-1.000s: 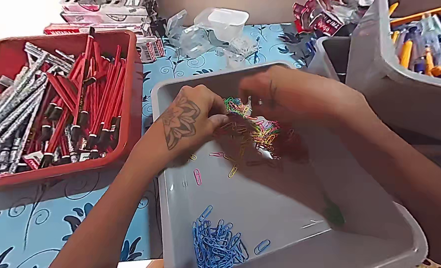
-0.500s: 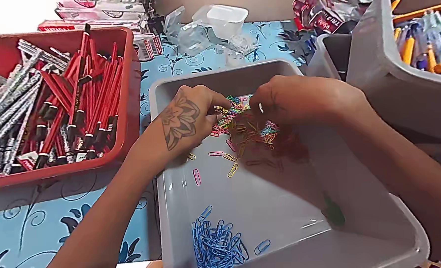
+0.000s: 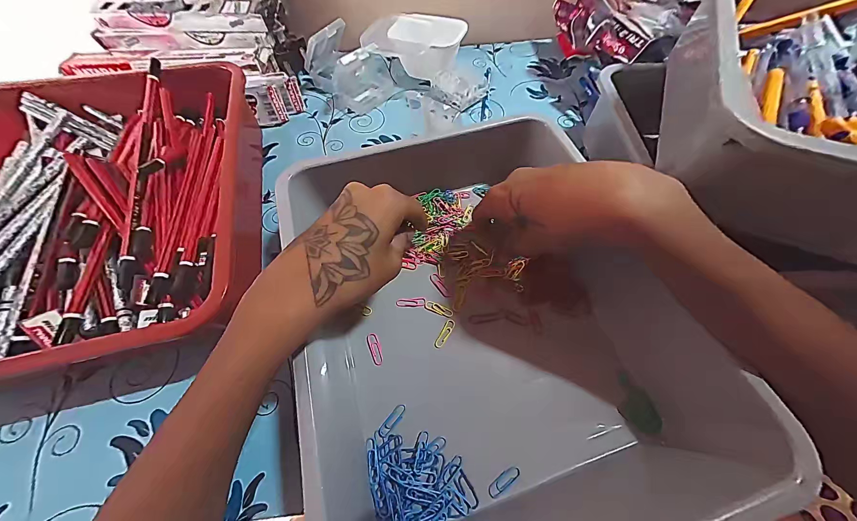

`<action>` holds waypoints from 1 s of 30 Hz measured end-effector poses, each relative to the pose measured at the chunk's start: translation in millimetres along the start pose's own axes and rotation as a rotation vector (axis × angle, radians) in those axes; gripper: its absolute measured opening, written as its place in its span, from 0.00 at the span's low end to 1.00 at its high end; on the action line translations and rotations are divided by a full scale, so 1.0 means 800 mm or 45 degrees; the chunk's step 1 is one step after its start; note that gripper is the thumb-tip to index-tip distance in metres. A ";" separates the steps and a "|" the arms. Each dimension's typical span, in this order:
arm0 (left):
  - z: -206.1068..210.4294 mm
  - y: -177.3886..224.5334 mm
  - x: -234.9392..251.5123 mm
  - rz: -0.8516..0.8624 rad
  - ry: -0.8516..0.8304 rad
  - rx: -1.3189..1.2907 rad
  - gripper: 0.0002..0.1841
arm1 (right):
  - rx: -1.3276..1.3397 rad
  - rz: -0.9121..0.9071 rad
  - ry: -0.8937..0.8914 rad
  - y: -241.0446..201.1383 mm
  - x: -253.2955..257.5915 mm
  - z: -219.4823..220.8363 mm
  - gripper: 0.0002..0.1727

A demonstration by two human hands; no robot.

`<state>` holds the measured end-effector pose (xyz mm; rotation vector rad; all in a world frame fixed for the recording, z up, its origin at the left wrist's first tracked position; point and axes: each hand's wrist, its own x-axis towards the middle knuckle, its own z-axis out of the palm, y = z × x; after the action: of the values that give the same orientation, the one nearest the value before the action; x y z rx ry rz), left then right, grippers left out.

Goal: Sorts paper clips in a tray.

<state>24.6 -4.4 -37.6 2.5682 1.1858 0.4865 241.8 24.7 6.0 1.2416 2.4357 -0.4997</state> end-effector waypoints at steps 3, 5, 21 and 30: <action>0.001 -0.002 0.000 0.016 0.009 0.014 0.10 | 0.047 -0.073 0.155 0.001 0.002 0.002 0.06; 0.001 -0.001 0.001 0.007 0.005 0.010 0.10 | 0.129 -0.182 0.327 0.004 0.004 0.004 0.06; 0.010 -0.007 -0.001 0.061 0.038 -0.008 0.17 | 0.119 -0.004 0.132 -0.007 -0.003 0.011 0.03; 0.008 -0.004 0.001 0.038 0.022 0.011 0.13 | 0.158 -0.092 0.244 -0.001 -0.006 0.014 0.02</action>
<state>25.4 -2.2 -44.7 2.5974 1.1594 0.5126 245.7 15.8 -1.6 1.3093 2.6526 -0.5847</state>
